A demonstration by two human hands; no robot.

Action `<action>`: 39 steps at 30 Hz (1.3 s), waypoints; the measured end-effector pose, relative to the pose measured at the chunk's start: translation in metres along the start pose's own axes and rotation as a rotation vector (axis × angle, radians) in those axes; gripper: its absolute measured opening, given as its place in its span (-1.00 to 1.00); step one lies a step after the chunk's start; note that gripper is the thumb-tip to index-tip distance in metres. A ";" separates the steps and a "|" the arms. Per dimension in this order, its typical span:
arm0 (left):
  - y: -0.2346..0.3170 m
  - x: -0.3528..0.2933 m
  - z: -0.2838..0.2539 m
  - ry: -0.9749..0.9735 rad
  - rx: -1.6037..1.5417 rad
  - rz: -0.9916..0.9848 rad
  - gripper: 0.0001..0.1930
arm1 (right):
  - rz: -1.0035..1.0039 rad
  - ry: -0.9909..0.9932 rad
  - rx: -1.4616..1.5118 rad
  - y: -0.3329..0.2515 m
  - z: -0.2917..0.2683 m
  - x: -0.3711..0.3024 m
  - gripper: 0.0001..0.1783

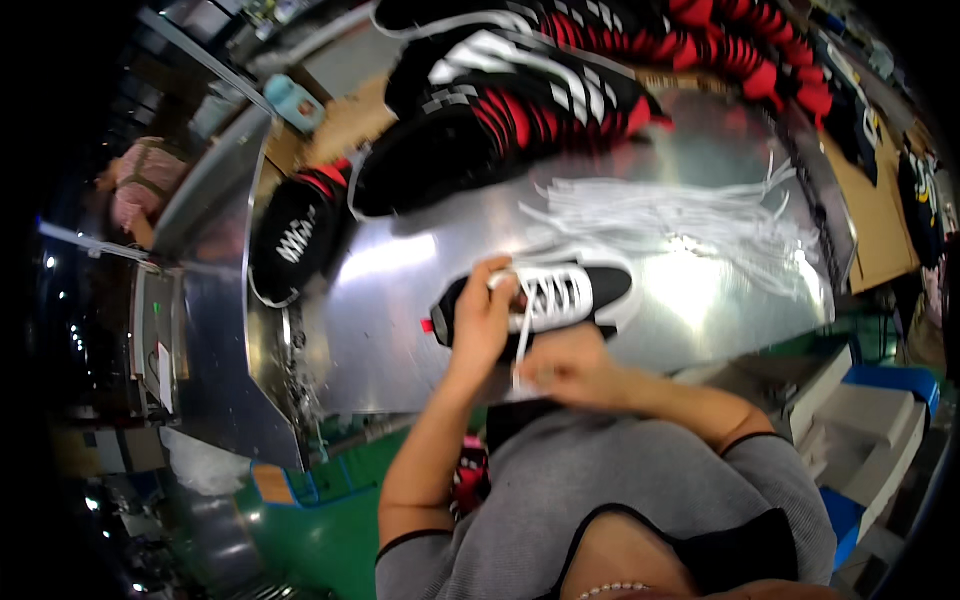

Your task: The person places a stack of shoe uppers into a basket, then threads white laces through shoe uppers on a work table using a small hand tool.

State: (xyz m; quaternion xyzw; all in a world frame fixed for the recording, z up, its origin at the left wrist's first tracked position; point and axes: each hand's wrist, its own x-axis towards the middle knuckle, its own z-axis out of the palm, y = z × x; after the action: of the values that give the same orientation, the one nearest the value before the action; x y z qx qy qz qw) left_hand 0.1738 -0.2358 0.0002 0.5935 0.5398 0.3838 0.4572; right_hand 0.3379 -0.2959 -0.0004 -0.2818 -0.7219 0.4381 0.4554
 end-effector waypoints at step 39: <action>0.012 -0.050 0.011 0.065 0.574 0.184 -0.75 | 0.487 0.208 -0.035 0.013 -0.014 -0.032 -0.82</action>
State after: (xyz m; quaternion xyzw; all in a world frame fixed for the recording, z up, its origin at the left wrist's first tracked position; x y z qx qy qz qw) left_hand 0.1814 -0.2869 0.0108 0.7322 0.5845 0.2745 0.2165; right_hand 0.3646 -0.3099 -0.0224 -0.4985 -0.5895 0.4911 0.4034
